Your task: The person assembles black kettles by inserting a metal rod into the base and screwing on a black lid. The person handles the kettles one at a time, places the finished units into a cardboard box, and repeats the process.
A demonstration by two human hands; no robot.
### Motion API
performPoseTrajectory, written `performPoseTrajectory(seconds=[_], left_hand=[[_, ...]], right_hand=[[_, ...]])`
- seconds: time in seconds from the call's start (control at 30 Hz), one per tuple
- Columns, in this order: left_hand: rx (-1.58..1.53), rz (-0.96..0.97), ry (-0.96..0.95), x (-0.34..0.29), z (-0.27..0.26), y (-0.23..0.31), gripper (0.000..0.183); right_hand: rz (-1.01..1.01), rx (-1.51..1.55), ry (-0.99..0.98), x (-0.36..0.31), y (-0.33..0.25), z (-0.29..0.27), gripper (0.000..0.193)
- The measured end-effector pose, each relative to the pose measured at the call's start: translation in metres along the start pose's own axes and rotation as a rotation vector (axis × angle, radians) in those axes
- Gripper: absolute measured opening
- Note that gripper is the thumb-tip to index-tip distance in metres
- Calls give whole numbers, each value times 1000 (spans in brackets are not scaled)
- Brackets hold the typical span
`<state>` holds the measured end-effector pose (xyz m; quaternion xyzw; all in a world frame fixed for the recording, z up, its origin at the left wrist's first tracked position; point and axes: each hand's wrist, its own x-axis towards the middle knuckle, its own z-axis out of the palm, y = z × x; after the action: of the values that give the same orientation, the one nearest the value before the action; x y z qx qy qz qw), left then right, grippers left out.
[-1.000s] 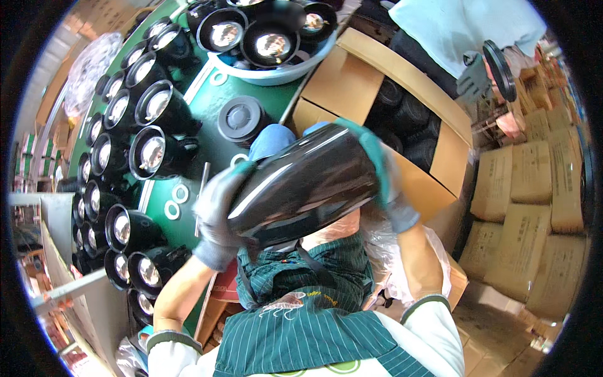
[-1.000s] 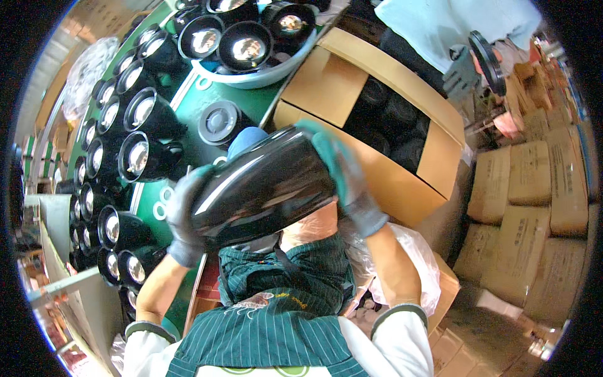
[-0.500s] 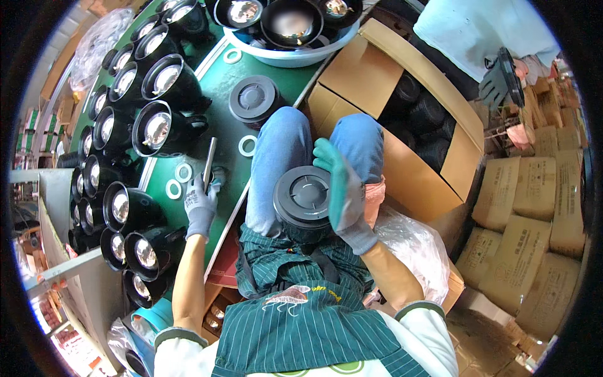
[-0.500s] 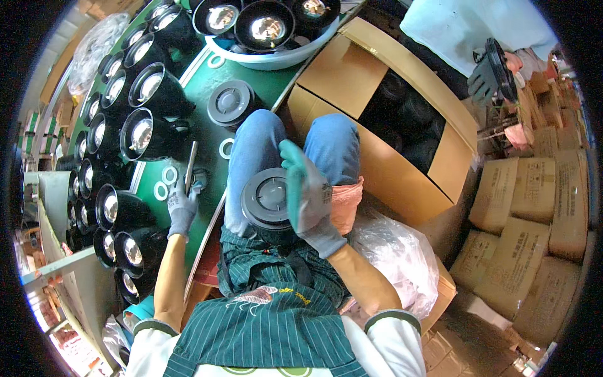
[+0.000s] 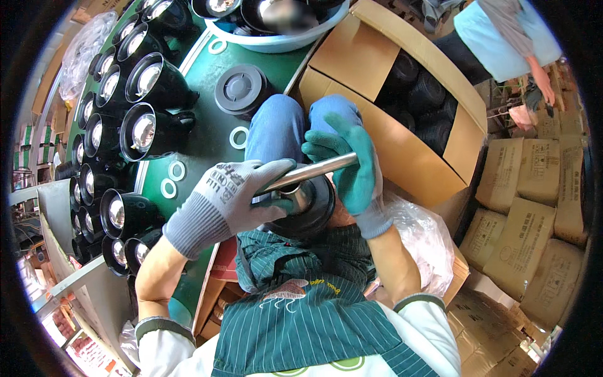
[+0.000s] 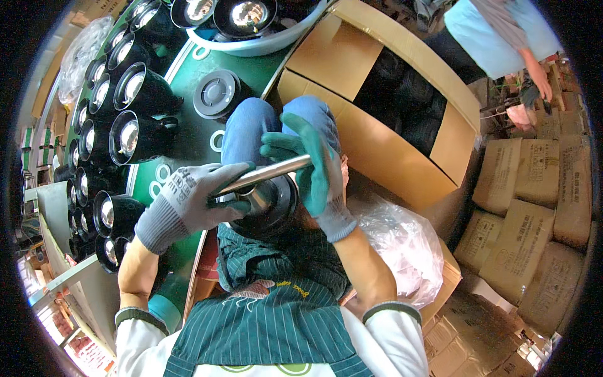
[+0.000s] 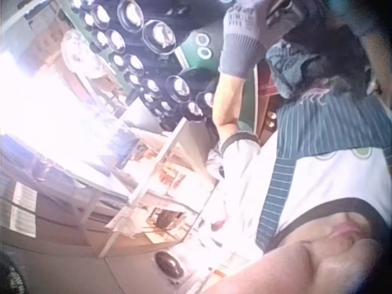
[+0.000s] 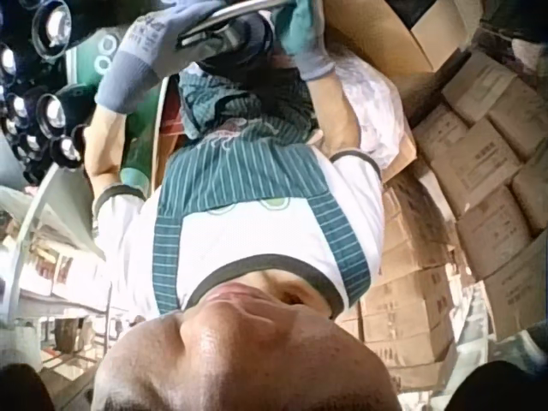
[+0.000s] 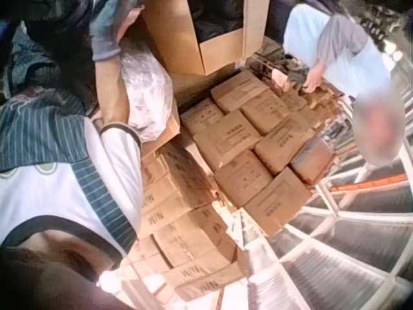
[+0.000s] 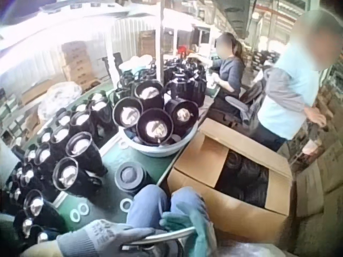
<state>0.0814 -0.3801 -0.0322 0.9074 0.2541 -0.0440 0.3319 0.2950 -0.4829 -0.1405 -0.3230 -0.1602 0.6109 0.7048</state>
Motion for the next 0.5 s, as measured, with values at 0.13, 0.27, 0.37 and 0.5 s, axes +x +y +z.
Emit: performPoseTrajectory(seconds=[0.13,0.27,0.37,0.5], left_hand=[[116,-130,6,-7,6,18,72],[208,-424,103,-3,40,91,82],[382,-230,181,7,49,117,107],[36,-73,365,9,62,123,110]], right_hand=[[39,-38,-359,23,3,-15,65],[232,414,-665,77,33,-27,61],[514,659,-778,100,47,-21,61],[650,727,-954,116,82,5,66]])
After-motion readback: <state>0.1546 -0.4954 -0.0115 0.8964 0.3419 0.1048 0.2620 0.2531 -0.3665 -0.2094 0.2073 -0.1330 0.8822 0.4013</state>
